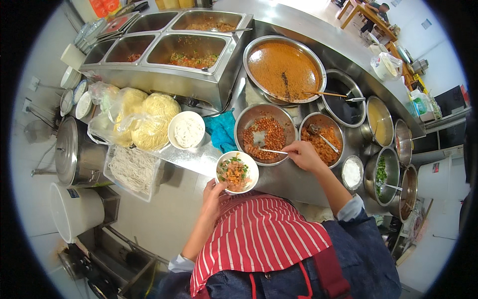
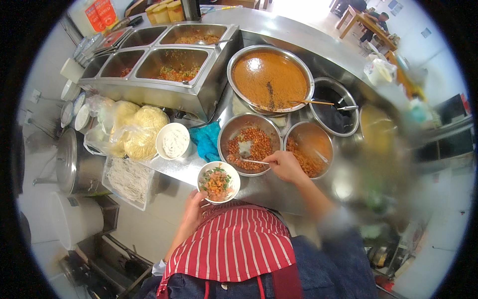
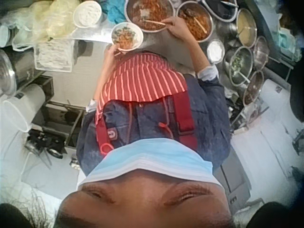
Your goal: The person assembles multiple noodle bowls by adding chopped green onions, minced meat, sauces, and fried eggs from various containers. They then place each completed bowl into a plastic bag and hand it to a customer.
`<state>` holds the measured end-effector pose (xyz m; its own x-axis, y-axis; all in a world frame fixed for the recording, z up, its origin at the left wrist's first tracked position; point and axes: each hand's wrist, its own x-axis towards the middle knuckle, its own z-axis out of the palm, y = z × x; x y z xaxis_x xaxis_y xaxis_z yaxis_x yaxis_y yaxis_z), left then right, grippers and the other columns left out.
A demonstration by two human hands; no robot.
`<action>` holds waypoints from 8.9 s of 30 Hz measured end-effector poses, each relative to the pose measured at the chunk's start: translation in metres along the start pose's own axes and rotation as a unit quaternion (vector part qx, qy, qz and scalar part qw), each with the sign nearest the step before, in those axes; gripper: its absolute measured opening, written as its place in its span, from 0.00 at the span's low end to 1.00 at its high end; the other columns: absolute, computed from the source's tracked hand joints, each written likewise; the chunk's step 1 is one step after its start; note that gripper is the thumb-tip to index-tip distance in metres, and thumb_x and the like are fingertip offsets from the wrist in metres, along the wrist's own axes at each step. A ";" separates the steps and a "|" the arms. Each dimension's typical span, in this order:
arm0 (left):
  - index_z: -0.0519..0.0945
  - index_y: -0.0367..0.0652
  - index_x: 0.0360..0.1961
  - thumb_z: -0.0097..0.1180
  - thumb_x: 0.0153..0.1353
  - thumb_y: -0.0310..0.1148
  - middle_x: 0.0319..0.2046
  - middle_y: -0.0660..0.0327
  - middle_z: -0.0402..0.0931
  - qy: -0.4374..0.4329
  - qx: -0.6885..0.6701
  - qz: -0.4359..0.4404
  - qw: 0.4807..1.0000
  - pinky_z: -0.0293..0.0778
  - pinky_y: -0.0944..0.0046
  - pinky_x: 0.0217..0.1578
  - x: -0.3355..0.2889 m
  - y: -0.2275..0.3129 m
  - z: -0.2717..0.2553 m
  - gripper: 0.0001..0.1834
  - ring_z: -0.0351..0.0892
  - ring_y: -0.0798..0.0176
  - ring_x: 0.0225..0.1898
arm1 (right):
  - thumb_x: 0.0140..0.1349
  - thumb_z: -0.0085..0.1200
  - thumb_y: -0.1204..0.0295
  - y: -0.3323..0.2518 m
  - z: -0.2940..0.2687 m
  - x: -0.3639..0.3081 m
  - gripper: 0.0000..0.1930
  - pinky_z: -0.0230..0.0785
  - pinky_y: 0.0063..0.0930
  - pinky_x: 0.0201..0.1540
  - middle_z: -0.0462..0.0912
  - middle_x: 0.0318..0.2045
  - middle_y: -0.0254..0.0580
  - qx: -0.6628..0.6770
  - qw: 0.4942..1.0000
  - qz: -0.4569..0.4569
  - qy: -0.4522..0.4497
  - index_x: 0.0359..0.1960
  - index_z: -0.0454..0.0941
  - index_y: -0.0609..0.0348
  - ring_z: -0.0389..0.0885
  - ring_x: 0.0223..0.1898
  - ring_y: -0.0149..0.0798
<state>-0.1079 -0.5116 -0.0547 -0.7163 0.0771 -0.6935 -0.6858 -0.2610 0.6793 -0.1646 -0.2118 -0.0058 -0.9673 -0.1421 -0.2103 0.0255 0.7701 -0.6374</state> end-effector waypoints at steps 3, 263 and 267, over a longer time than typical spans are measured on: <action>0.63 0.33 0.53 0.53 0.51 0.39 0.43 0.54 0.71 -0.015 -0.010 0.000 1.000 0.72 0.64 0.35 0.003 -0.001 0.001 0.31 0.73 0.61 0.38 | 0.49 0.48 0.78 -0.032 0.000 -0.024 0.11 0.68 0.36 0.35 0.77 0.26 0.43 -0.065 0.991 -0.106 0.049 0.32 0.81 0.56 0.76 0.32 0.46; 0.57 0.35 0.60 0.49 0.51 0.38 0.58 0.52 0.61 0.629 -0.629 0.414 0.190 0.55 0.51 0.60 -0.487 -0.175 -0.795 0.36 0.61 0.52 0.59 | 0.58 0.51 0.77 -1.074 1.170 -0.274 0.10 0.79 0.31 0.39 0.80 0.35 0.49 0.082 0.556 -0.106 -0.821 0.41 0.74 0.65 0.82 0.34 0.41; 0.59 0.34 0.58 0.51 0.51 0.39 0.56 0.51 0.64 0.636 -0.634 0.385 0.212 0.60 0.50 0.57 -0.498 -0.185 -0.817 0.34 0.64 0.52 0.57 | 0.59 0.51 0.76 -1.089 1.150 -0.261 0.11 0.79 0.30 0.38 0.80 0.36 0.51 0.105 0.564 -0.142 -0.807 0.42 0.74 0.66 0.83 0.34 0.42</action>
<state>0.4809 -1.2881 -0.0310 0.6143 -0.5700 -0.5456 0.7360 0.1645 0.6567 0.3510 -1.7288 -0.1087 0.5452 -0.7520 -0.3705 0.1200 0.5075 -0.8533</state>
